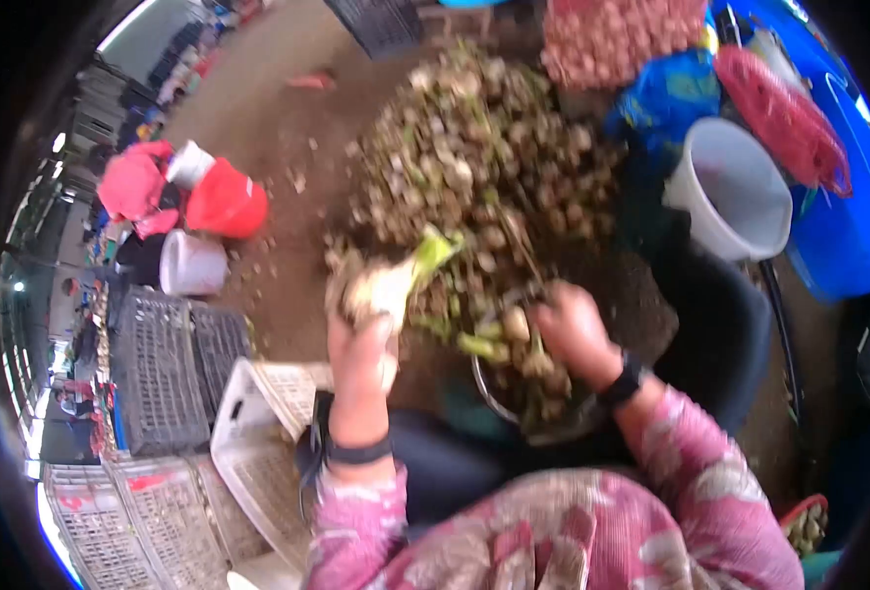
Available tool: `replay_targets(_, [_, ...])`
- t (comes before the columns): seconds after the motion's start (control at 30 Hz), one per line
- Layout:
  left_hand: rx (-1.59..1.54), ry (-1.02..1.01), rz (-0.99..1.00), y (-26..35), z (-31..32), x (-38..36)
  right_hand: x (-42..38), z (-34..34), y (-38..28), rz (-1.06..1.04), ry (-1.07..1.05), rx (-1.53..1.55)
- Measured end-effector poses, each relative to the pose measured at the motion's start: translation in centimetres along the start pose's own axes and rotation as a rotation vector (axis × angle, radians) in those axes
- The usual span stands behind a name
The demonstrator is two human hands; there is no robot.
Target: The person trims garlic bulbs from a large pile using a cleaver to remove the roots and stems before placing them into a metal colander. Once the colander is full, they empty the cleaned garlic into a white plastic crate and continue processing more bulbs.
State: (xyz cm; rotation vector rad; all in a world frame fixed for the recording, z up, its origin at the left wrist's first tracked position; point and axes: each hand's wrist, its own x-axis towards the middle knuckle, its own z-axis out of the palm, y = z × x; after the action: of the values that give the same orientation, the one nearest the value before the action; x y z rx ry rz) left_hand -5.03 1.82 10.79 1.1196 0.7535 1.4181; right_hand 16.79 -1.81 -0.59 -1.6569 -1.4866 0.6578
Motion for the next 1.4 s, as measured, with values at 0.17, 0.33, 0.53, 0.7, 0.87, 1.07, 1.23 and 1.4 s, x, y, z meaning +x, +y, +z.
replay_targets(0.17, [0.831,-0.378,-0.196,-5.4,2.4,-1.5,5.2,-6.7,-6.8,0.128,0.188,0.216])
replay_targets(0.33, [1.096,-0.786,-0.052,-12.0,4.6,-4.8,3.0,-10.6,-5.9,0.25,0.386,0.742])
replay_targets(0.53, [1.405,-1.231,-0.048,-18.0,6.7,-7.6,1.6,-13.4,-5.1,0.242,0.388,0.773])
replay_targets(0.7, [1.308,-1.049,-0.087,-18.0,7.3,-4.7,0.9,-13.6,-4.0,0.364,0.36,0.79])
replay_targets(0.87, [1.121,-0.188,-0.546,-19.1,0.5,6.8,1.0,-13.2,-3.7,0.457,0.174,0.905])
replay_targets(1.07, [1.56,0.237,-0.294,-19.0,-2.2,18.6,2.3,-12.5,-4.0,0.625,0.03,0.909])
replay_targets(1.23, [1.479,0.034,-0.587,-22.8,-3.3,24.2,4.1,-10.5,-4.5,0.692,0.161,0.949])
replay_targets(1.4, [1.239,0.102,-0.541,-20.3,-2.4,22.9,4.4,-10.7,-4.8,0.763,0.014,0.981])
